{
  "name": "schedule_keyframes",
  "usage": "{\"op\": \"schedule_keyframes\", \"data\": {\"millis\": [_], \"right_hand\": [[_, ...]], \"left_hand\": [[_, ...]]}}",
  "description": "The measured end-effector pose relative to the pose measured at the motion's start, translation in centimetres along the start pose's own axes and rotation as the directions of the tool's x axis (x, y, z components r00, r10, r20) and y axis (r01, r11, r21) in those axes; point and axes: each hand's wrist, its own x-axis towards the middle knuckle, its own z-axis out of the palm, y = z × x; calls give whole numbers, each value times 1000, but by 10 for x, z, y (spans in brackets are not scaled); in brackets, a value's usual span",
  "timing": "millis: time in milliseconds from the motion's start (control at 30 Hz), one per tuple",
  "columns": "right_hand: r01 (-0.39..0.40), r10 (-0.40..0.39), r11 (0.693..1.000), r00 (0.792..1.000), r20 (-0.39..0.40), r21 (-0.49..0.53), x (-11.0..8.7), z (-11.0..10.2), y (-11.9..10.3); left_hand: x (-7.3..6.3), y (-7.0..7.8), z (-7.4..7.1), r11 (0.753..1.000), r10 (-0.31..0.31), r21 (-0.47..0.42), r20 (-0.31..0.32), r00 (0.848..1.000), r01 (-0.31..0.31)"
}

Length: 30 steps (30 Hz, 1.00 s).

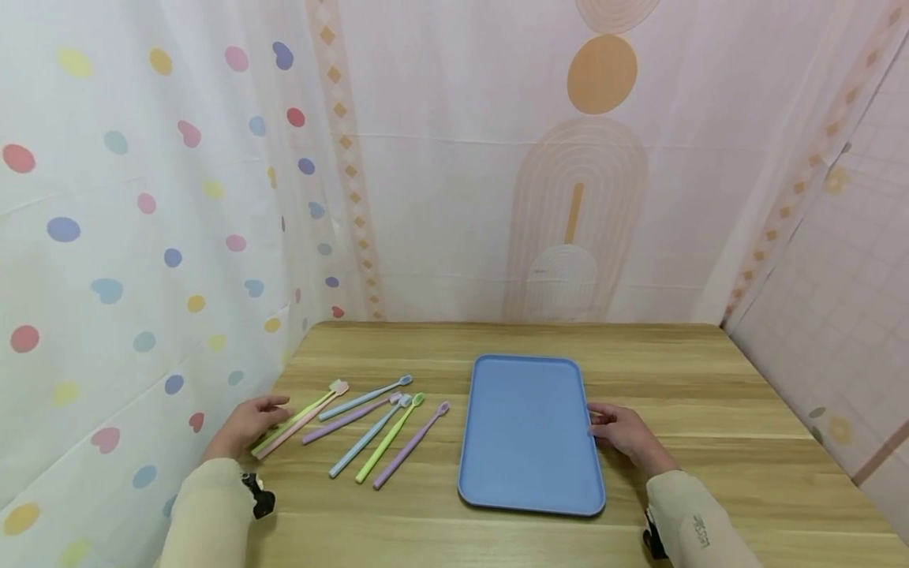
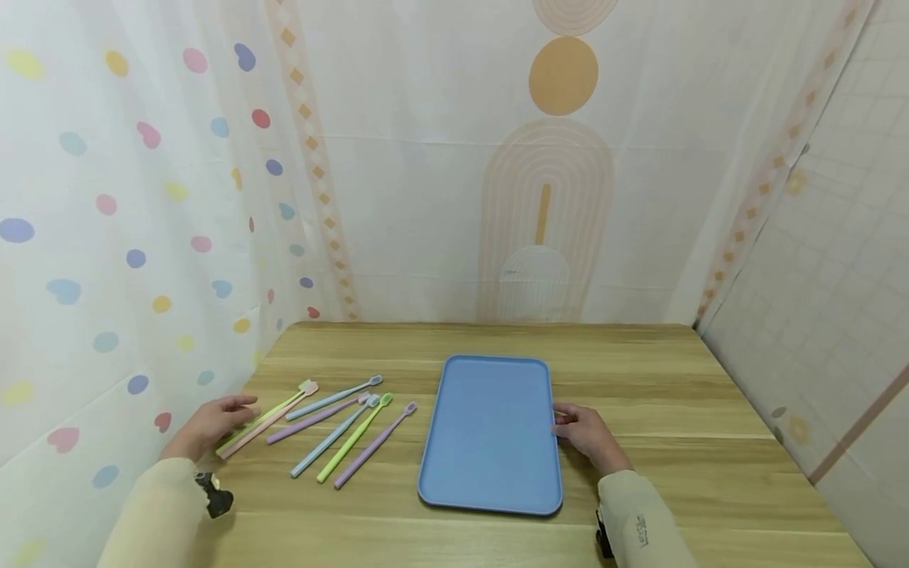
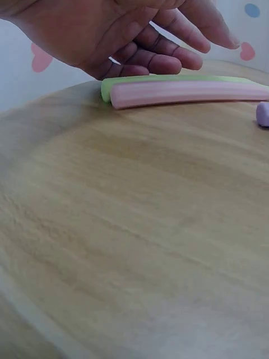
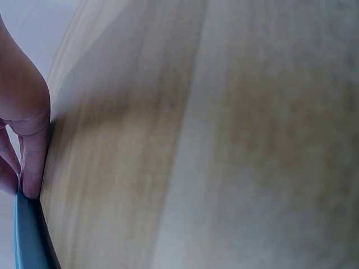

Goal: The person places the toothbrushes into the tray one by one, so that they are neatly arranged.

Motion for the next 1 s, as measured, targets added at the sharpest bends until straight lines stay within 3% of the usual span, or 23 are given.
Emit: {"op": "schedule_keyframes", "data": {"millis": [400,600,1000], "right_hand": [[-30,30,1000,1000,-1,5,2,2,1],[-26,26,1000,1000,0,18,4,2,2],[-25,25,999,1000,9,23,2,-1,3]], "left_hand": [[2,-13,1,991,114,64,32,993,-116],[4,-17,3,991,112,67,23,993,-113],[3,-9,6,990,93,105,15,996,-94]]}}
